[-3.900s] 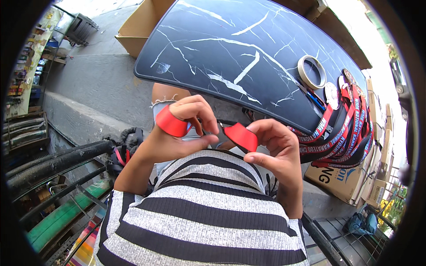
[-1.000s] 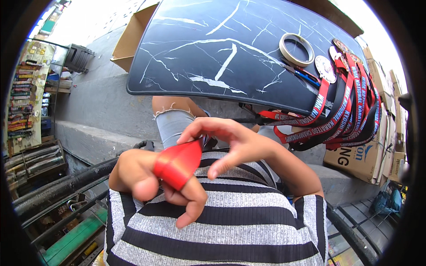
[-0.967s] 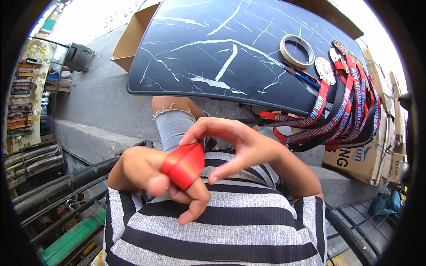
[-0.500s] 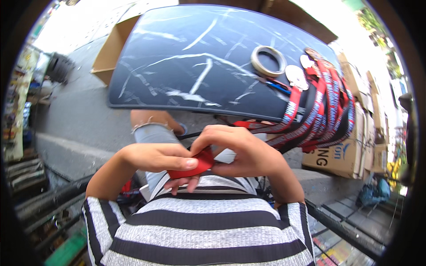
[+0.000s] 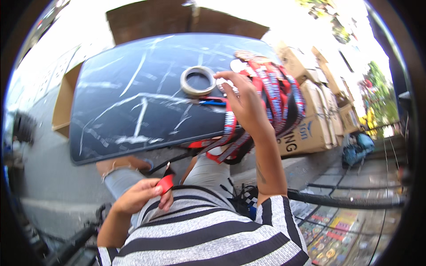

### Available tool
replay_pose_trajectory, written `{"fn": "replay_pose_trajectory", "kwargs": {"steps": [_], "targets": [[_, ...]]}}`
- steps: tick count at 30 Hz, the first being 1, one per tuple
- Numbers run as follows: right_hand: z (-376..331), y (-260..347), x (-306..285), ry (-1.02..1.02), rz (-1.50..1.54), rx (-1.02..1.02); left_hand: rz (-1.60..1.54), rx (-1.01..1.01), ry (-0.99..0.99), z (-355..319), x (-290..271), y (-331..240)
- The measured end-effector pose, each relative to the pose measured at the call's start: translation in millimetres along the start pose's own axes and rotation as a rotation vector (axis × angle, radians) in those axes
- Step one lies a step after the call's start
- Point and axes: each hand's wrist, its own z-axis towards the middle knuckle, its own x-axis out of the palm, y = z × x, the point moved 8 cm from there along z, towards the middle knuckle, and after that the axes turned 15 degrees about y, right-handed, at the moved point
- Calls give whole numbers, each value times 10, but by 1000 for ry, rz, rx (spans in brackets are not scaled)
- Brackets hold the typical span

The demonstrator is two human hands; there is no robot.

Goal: The person assembles medals by attaching red lanyards to metal medallions and securing them with white tape. They handle multiple lanyards and medallions, using tape to fasten the connections and place the finished items on a nearby table.

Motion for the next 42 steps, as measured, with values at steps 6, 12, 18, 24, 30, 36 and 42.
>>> {"fn": "replay_pose_trajectory", "kwargs": {"steps": [6,12,18,24,30,36,42], "targets": [[152,-877,230,364,-307,323,-50,11,-66,156,78,167],[307,-1128,133,424,-251,453,-13,14,-150,139,103,176],[267,-842,-106,333,-207,461,2,66,-192,125,192,166],[-376,648,-397,149,136,-21,-36,-31,-47,231,300,261],[-642,1360,286,510,805,-131,-16,377,-248,203,156,178],[-814,863,865,615,697,-53,250,466,-627,-192,-150,51],[-1239,221,1837,713,227,-54,343,377,-726,-431,-61,-138]]}}
